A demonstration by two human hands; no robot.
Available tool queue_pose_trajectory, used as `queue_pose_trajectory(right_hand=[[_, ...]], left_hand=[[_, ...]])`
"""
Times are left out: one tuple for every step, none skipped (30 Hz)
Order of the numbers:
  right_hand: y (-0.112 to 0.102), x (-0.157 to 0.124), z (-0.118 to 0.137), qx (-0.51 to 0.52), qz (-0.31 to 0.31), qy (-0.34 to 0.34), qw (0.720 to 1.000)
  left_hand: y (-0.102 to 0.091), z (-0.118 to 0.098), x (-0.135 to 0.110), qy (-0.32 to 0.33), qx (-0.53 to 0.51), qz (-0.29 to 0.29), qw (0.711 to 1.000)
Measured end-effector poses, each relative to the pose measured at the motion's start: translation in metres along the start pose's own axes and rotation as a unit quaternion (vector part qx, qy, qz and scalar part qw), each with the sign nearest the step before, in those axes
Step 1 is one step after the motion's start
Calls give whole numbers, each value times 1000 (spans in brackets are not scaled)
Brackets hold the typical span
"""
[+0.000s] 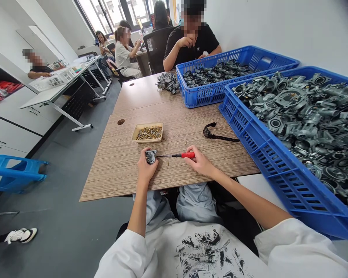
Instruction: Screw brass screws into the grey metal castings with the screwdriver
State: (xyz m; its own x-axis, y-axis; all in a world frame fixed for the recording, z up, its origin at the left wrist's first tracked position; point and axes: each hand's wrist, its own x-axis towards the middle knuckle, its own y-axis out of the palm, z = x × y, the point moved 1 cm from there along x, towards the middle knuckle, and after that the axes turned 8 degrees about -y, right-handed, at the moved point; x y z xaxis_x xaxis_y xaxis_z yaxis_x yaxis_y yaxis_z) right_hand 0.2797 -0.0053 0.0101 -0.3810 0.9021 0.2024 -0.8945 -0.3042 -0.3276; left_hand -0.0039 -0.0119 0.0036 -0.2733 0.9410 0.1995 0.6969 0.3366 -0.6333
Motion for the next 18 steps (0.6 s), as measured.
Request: queue_pose_trajectory(right_hand=[[0, 0, 0, -1, 0, -1, 1000], [0, 0, 1, -1, 0, 0, 1000], [0, 0, 1, -3, 0, 3, 1000], [0, 0, 1, -4, -1, 5, 1000], [0, 1, 0, -6, -2, 7, 1000], [0, 1, 0, -9, -3, 9, 1000], [0, 1, -1, -11, -5, 9, 1000], [0, 1, -1, -13, -6, 9, 1000], [0, 1, -2, -15, -7, 10, 1000], [0, 2, -2, -16, -9, 11, 1000], [0, 1, -2, -18, -10, 12, 1000], [0, 1, -2, -19, -11, 12, 1000], [0, 1, -2, -20, -11, 12, 1000], [0, 1, -1, -22, -11, 11, 1000], [0, 1, -1, -24, -12, 8, 1000], [0, 1, 0, -26, -11, 5, 1000], [0, 0, 0, -26, -9, 1, 1000], [0, 0, 1, -25, -7, -3, 1000]], left_hand=[[0, 0, 0, 1, 1, 0, 1000], [0, 0, 0, 1, 1, -1, 1000], [0, 0, 0, 2, 1, -1, 1000], [0, 1, 0, 2, 1, -2, 1000], [0, 1, 0, 1, 0, -2, 1000], [1, 1, 0, 0, -1, -3, 1000], [1, 1, 0, -2, -1, -2, 1000], [1, 1, 0, -4, -1, -3, 1000], [1, 1, 0, -5, 0, -3, 1000], [1, 1, 0, -7, 0, -3, 1000], [1, 1, 0, -9, 0, -3, 1000], [1, 1, 0, -9, -1, -2, 1000], [1, 1, 0, -9, -2, -1, 1000], [1, 2, 0, -9, -2, 0, 1000], [1, 2, 0, -9, -1, 2, 1000], [1, 2, 0, -9, 0, 2, 1000], [1, 2, 1, -9, 2, 3, 1000], [1, 2, 1, -8, 3, 3, 1000]])
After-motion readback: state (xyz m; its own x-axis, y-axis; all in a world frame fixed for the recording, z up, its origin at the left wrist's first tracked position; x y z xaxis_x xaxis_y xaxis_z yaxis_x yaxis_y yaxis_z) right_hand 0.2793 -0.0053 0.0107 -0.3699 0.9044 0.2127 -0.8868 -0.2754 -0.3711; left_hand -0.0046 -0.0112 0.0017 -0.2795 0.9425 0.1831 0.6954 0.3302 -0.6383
